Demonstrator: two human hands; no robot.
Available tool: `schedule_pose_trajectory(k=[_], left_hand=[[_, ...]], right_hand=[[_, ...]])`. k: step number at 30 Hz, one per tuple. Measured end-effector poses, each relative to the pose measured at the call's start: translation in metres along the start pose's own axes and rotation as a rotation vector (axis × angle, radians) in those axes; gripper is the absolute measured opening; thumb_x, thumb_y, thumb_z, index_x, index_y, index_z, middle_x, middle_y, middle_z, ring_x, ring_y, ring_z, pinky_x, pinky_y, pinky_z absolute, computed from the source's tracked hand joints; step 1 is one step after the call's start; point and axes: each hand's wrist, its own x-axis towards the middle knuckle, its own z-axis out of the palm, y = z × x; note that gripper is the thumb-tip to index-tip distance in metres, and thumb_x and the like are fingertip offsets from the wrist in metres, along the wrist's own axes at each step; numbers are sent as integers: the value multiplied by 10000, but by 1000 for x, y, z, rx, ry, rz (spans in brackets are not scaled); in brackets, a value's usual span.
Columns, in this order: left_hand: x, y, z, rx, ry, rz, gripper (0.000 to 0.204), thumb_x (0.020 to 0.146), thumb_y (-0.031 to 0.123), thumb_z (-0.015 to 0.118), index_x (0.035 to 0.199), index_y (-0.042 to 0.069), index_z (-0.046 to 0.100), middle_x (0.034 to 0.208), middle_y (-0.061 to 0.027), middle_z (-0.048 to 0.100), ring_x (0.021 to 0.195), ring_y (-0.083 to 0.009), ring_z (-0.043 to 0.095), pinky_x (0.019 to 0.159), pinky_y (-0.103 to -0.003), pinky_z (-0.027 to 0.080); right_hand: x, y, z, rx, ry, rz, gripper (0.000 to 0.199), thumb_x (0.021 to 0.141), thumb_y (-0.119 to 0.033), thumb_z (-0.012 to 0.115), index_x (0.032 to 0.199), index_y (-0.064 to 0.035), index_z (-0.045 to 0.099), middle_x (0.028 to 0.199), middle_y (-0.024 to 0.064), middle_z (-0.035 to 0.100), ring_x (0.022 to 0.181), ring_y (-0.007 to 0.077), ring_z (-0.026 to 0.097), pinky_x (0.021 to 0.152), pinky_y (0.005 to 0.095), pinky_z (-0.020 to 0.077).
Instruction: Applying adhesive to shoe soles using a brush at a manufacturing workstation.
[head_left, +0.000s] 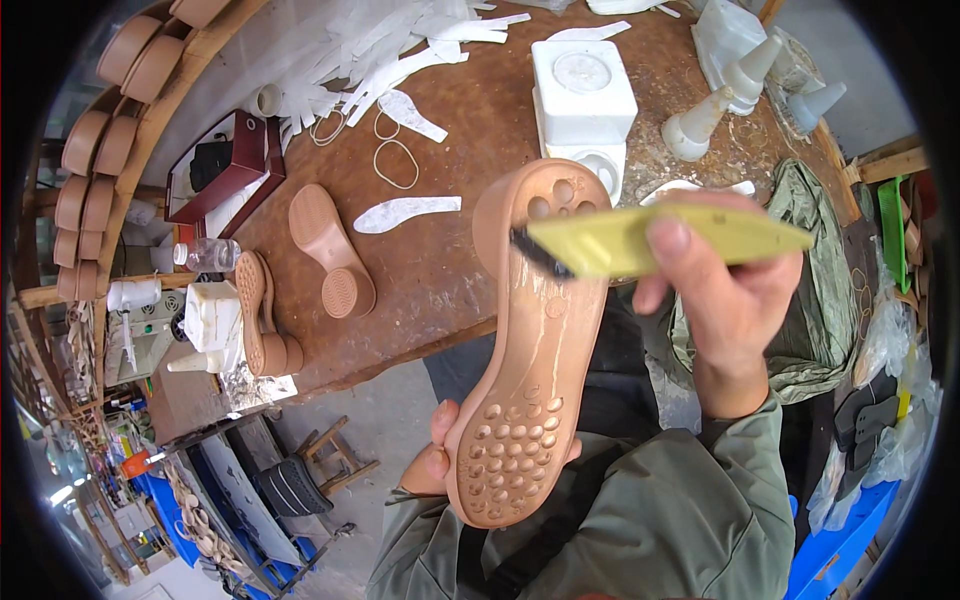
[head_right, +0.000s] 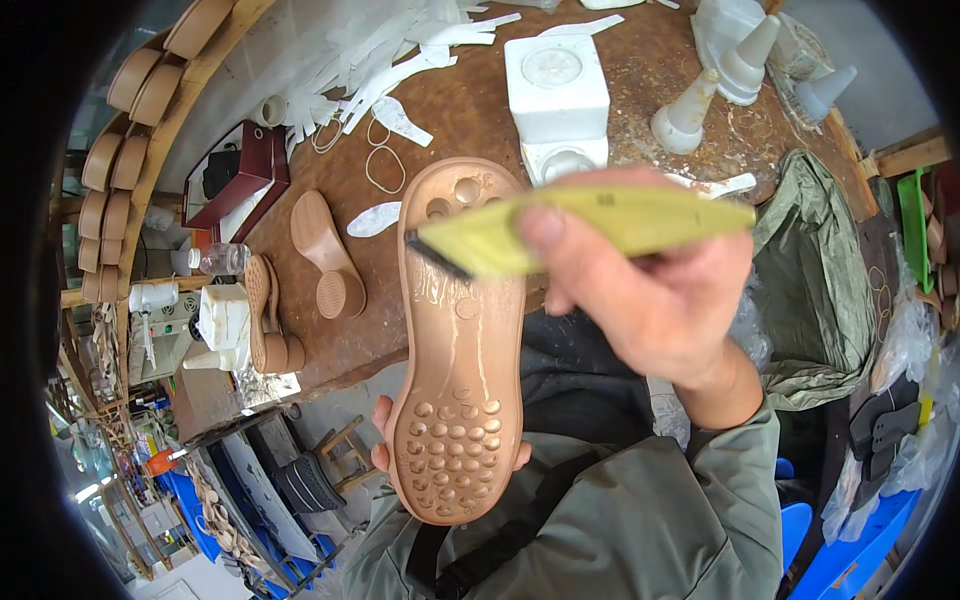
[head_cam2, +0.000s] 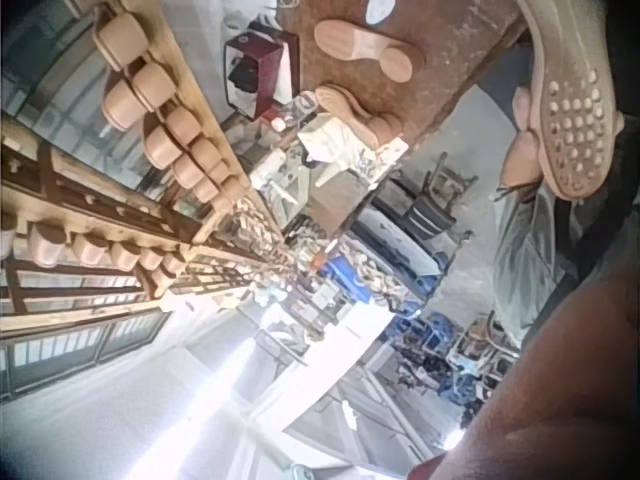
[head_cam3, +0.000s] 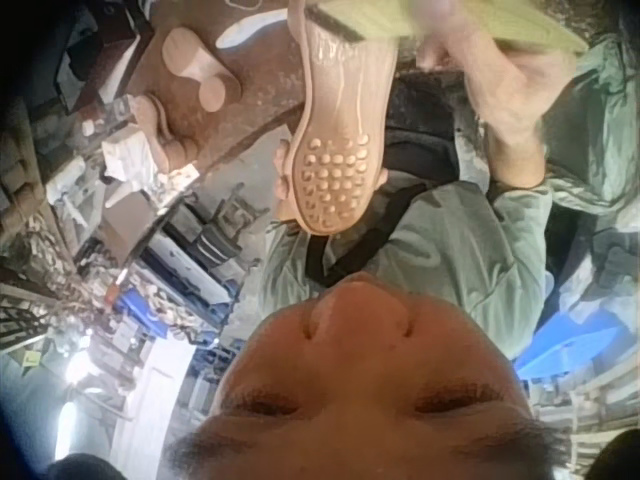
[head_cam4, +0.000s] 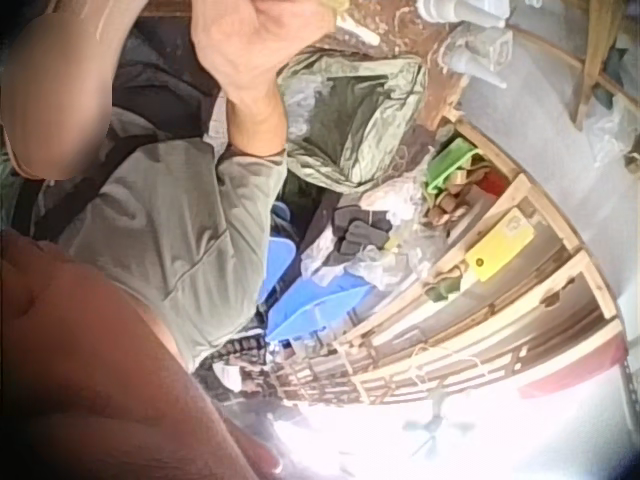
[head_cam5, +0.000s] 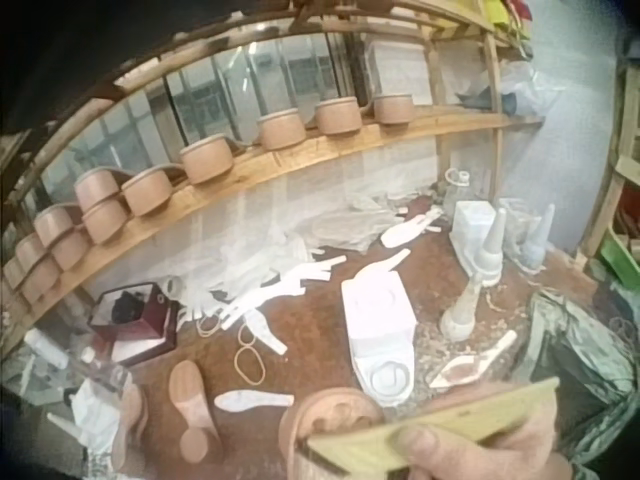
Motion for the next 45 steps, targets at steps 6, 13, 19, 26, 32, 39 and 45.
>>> schedule_pose_trajectory(k=[6, 13, 19, 26, 32, 39, 45], left_hand=[[15, -13, 9, 63, 11, 70, 955, 745, 557, 610, 1441, 131, 113, 1450, -137, 266, 1319, -284, 318, 1099, -445, 236], [1, -10, 11, 132, 97, 136, 941, 744, 572, 596, 1439, 133, 136, 1446, -134, 275, 1317, -286, 320, 1097, -447, 242], [-8, -9, 14, 190, 176, 164, 930, 743, 585, 584, 1436, 135, 157, 1443, -132, 282, 1315, -288, 321, 1095, -449, 248], [12, -10, 24, 270, 283, 196, 919, 742, 600, 570, 1434, 138, 180, 1439, -129, 291, 1313, -290, 323, 1093, -451, 254], [34, -15, 31, 345, 381, 225, 911, 741, 613, 559, 1432, 139, 200, 1436, -126, 299, 1311, -291, 325, 1091, -453, 259], [59, -18, 36, 418, 473, 252, 903, 739, 628, 545, 1429, 142, 224, 1432, -123, 307, 1310, -293, 327, 1089, -455, 265], [77, -15, 32, 481, 522, 276, 897, 738, 641, 533, 1427, 144, 244, 1428, -121, 315, 1308, -295, 329, 1087, -457, 271]], right_hand=[[4, -5, -1, -62, 28, -50, 141, 838, -37, 657, 921, 77, 645, 711, 112, 656, 486, 83, 564, 391, 195, 422], [-25, -16, -4, -314, -105, -149, 129, 790, -4, 688, 894, 64, 652, 695, 120, 663, 533, 126, 614, 458, 220, 466], [-43, -19, -4, -424, -173, -154, 157, 753, 33, 695, 886, 87, 633, 717, 133, 658, 552, 165, 622, 482, 248, 479], [-60, -11, 6, -402, -206, -234, 190, 727, 41, 694, 895, 92, 623, 732, 150, 661, 524, 188, 623, 462, 270, 498], [-67, -7, 13, -410, -273, -323, 201, 710, 62, 687, 885, 118, 605, 720, 160, 654, 538, 195, 632, 437, 268, 499], [-71, -3, 20, -334, -324, -416, 199, 707, 59, 689, 873, 127, 603, 728, 171, 650, 517, 200, 622, 403, 275, 494], [-55, 1, 11, -313, -446, -260, 188, 777, -20, 680, 939, 72, 654, 746, 172, 662, 530, 186, 625, 408, 254, 483]])
